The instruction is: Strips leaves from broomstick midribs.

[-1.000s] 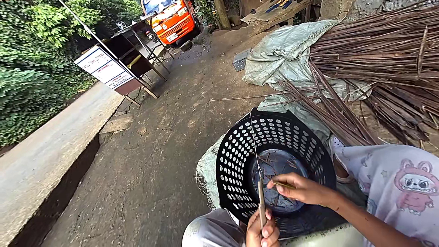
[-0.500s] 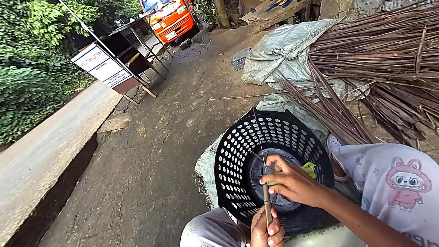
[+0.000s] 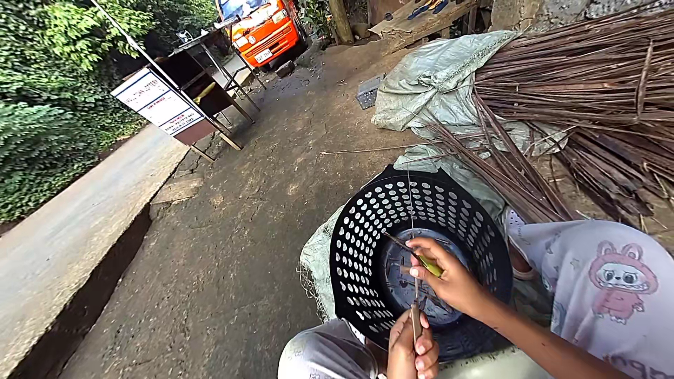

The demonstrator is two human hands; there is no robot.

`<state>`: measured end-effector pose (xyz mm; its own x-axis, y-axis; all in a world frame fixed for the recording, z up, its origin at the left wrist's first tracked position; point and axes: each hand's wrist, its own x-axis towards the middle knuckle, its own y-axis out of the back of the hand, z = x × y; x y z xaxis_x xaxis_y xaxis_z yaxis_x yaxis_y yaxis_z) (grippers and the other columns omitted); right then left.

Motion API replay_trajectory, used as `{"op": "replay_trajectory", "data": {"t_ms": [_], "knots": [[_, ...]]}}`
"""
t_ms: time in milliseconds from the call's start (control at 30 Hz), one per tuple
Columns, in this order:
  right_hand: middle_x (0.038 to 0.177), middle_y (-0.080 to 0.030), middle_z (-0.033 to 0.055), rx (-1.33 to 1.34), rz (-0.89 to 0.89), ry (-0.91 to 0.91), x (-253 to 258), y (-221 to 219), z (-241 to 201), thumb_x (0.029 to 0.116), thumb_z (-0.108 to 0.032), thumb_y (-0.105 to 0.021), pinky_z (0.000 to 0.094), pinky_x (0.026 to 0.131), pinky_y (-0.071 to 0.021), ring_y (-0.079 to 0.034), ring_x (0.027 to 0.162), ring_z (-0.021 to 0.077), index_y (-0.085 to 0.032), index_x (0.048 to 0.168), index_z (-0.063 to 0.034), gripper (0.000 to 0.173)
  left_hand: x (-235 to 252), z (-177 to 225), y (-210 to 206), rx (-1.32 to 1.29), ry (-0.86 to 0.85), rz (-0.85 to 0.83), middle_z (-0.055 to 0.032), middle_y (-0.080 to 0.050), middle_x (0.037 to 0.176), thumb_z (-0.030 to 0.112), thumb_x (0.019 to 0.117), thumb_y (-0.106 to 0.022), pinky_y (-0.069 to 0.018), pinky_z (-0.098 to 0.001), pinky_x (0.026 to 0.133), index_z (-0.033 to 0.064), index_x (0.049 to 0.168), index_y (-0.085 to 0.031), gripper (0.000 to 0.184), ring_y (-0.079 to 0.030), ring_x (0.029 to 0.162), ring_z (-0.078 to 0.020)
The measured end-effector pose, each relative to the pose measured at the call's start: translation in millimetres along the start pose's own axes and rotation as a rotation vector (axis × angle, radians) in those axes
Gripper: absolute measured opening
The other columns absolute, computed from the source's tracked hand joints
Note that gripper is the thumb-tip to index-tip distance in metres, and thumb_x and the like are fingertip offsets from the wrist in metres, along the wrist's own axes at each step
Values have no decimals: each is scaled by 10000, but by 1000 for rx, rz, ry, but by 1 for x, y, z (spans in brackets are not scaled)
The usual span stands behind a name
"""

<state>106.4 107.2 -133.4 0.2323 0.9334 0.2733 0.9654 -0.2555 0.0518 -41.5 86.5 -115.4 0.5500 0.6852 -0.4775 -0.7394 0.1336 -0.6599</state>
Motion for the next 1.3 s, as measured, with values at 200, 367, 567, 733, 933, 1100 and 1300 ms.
{"op": "replay_trajectory", "data": {"t_ms": [200,367,567,733,933,1100,1300], "knots": [[821,-556,24,45,374,-198,25,19,2,943,58,-541,145,612,-412,-490,656,-23,-463,1259,170,344,-3,-4,5,-37,-6,-10,147,-516,525,29,1039,-102,-390,-41,424,122,884,-515,451,-493,409,97],[1277,-521,411,-318,112,-269,19,43,-1,947,-161,-667,616,894,-469,-582,1079,510,-454,1410,153,598,-4,1,16,-285,87,-171,130,-548,537,46,1031,-205,-415,-61,422,145,842,-548,404,-532,418,70],[790,-621,139,-16,-540,-118,-11,33,-4,1043,-135,-408,278,690,-441,-528,693,118,-631,1148,153,379,-3,0,20,-369,106,-223,124,-550,540,59,1028,-291,-422,-71,419,153,824,-569,357,-537,418,60],[715,-621,204,-189,-678,-138,-13,31,-4,996,-197,-562,484,644,-438,-578,661,296,-703,948,95,328,-7,0,13,-276,70,-144,139,-533,531,41,1028,-202,-393,-60,412,157,815,-551,425,-499,402,80],[749,-672,216,-375,-423,-43,-16,19,-6,941,-237,-645,554,609,-459,-656,682,373,-726,933,61,309,-1,3,14,-262,35,-126,133,-531,535,84,1061,-170,-412,-64,416,151,861,-529,416,-503,400,72],[754,-688,207,-564,-126,86,-18,4,9,915,-235,-653,559,545,-495,-690,654,388,-726,897,58,302,5,4,11,-262,55,-58,134,-509,516,83,1066,-114,-402,-55,399,136,873,-494,429,-491,380,73],[702,-607,213,-379,-95,-167,2,17,14,989,-195,-558,530,603,-441,-588,640,344,-685,948,107,330,1,-3,17,-257,78,-67,129,-520,522,74,1061,-119,-407,-55,408,134,880,-503,428,-501,387,72]]}}
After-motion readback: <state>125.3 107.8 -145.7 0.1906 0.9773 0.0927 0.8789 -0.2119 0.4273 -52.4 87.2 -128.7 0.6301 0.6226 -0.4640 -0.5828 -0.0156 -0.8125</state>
